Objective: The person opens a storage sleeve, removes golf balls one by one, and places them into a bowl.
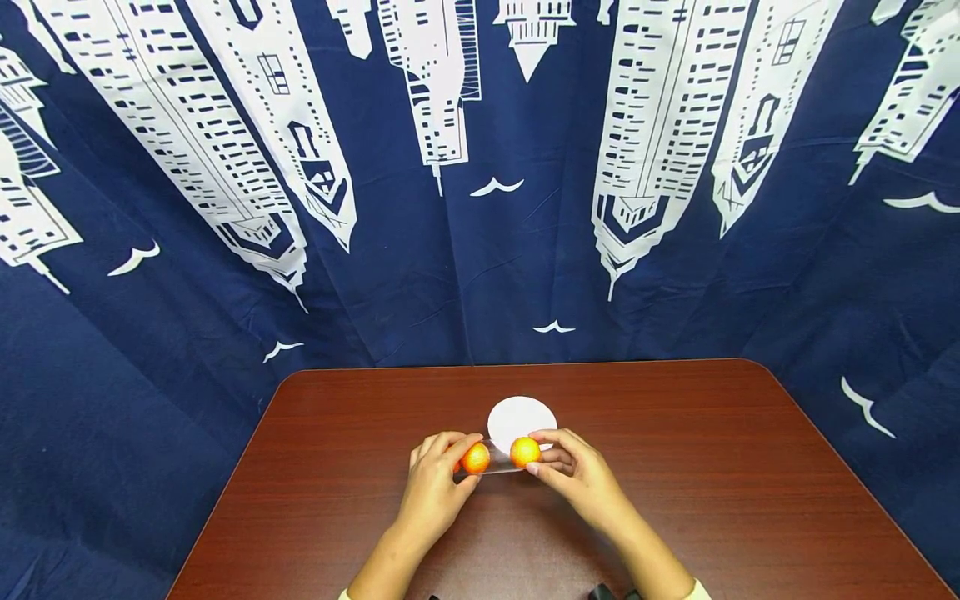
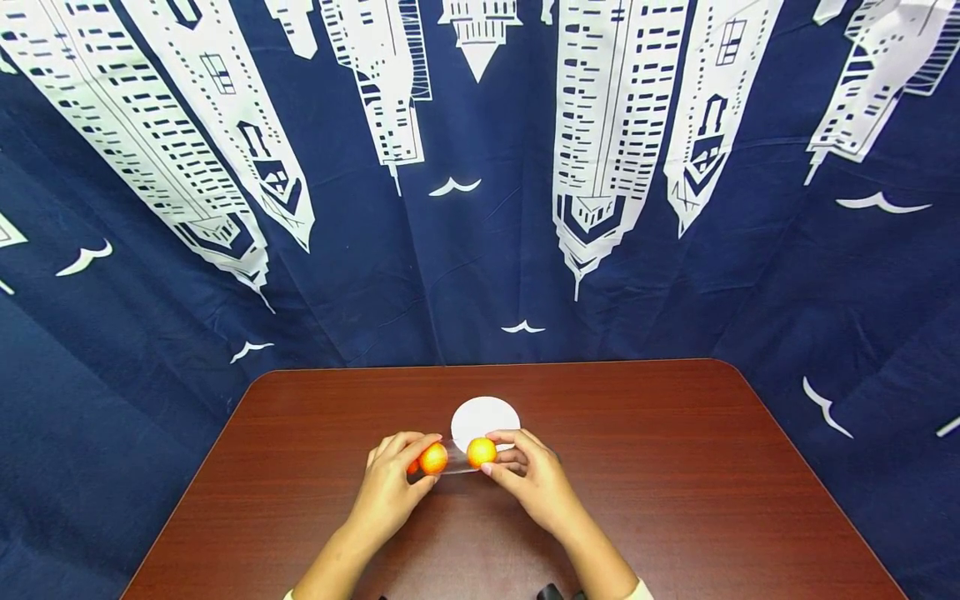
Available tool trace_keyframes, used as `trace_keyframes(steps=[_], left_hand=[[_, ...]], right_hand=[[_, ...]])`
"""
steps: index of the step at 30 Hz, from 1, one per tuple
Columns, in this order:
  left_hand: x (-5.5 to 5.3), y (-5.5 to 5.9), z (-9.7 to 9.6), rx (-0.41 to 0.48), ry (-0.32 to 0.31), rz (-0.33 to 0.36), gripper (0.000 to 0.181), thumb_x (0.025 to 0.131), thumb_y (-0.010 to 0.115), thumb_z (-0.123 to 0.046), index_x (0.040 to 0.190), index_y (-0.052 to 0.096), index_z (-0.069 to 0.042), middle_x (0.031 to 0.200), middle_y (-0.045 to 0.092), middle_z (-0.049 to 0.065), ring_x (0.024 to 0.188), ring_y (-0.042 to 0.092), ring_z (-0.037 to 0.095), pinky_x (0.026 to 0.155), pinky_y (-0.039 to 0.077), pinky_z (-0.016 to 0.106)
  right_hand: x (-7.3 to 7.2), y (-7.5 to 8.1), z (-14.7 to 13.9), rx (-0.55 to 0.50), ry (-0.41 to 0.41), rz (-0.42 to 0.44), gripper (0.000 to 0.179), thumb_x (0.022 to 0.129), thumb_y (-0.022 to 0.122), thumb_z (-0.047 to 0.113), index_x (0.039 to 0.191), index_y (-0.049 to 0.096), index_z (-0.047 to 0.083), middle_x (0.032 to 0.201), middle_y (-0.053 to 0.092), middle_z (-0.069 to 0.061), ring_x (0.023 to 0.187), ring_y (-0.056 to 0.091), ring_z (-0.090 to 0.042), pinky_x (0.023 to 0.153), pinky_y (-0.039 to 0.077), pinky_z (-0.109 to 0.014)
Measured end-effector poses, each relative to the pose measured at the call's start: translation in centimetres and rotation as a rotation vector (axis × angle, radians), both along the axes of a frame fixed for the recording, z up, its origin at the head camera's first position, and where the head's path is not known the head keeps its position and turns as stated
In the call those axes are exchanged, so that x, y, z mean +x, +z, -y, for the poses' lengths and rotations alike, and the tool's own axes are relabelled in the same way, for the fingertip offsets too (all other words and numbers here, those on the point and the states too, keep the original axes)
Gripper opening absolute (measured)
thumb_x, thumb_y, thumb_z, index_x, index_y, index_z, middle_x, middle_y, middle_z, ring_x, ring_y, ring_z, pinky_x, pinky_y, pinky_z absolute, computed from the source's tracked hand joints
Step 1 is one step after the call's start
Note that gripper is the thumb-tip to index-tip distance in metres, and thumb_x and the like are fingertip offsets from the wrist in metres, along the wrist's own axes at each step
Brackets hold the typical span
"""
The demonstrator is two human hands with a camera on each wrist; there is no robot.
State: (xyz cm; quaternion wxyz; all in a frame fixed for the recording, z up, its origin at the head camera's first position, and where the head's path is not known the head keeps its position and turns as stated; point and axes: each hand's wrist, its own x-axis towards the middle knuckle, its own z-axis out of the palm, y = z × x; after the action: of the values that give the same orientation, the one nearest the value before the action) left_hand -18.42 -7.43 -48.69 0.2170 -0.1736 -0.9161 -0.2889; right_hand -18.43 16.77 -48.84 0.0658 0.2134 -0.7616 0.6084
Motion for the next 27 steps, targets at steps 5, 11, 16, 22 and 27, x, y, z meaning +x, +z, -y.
trace_keyframes(steps=[5, 11, 16, 22, 27], left_hand=[[-0.3, -0.3, 0.2, 0.044, 0.031, 0.017, 0.057, 0.071, 0.092, -0.013, 0.123, 0.071, -0.022, 0.115, 0.069, -0.002, 0.11, 0.061, 0.02, 0.097, 0.045, 0.045], [-0.6, -0.6, 0.4, 0.086, 0.07, 0.032, 0.057, 0.073, 0.09, -0.014, 0.126, 0.069, -0.019, 0.117, 0.069, 0.002, 0.109, 0.063, 0.024, 0.093, 0.048, 0.047], [-0.8, -0.7, 0.4, 0.118, 0.081, 0.055, 0.055, 0.076, 0.089, -0.015, 0.127, 0.067, -0.016, 0.117, 0.068, 0.004, 0.106, 0.064, 0.024, 0.094, 0.051, 0.047], [-0.8, -0.8, 0.5, 0.161, 0.087, 0.098, 0.054, 0.077, 0.088, -0.015, 0.126, 0.065, -0.015, 0.118, 0.067, 0.005, 0.103, 0.063, 0.023, 0.091, 0.055, 0.045], [-0.8, -0.7, 0.5, 0.198, 0.079, 0.15, 0.053, 0.081, 0.086, -0.017, 0.128, 0.062, -0.014, 0.118, 0.066, 0.005, 0.106, 0.062, 0.024, 0.091, 0.055, 0.046]], right_hand=[[-0.6, 0.4, -0.4, 0.008, -0.015, -0.019, 0.04, 0.088, 0.077, 0.01, 0.126, 0.064, 0.006, 0.121, 0.062, -0.017, 0.101, 0.072, -0.016, 0.086, 0.059, -0.023], [-1.7, 0.4, -0.9, 0.051, -0.062, -0.041, 0.039, 0.088, 0.078, 0.009, 0.124, 0.064, 0.007, 0.121, 0.063, -0.015, 0.101, 0.071, -0.018, 0.087, 0.058, -0.021], [-2.7, 0.2, -1.1, 0.103, -0.087, -0.079, 0.038, 0.087, 0.078, 0.006, 0.123, 0.066, 0.006, 0.115, 0.065, -0.013, 0.098, 0.072, -0.024, 0.086, 0.059, -0.023], [-3.7, 0.0, -0.8, 0.185, -0.079, -0.128, 0.037, 0.086, 0.079, 0.004, 0.121, 0.067, 0.005, 0.111, 0.066, -0.012, 0.095, 0.073, -0.028, 0.083, 0.061, -0.03], [-4.5, 0.1, -0.4, 0.29, -0.086, -0.151, 0.038, 0.084, 0.08, 0.004, 0.119, 0.068, 0.007, 0.11, 0.067, -0.008, 0.093, 0.073, -0.026, 0.082, 0.061, -0.036]])
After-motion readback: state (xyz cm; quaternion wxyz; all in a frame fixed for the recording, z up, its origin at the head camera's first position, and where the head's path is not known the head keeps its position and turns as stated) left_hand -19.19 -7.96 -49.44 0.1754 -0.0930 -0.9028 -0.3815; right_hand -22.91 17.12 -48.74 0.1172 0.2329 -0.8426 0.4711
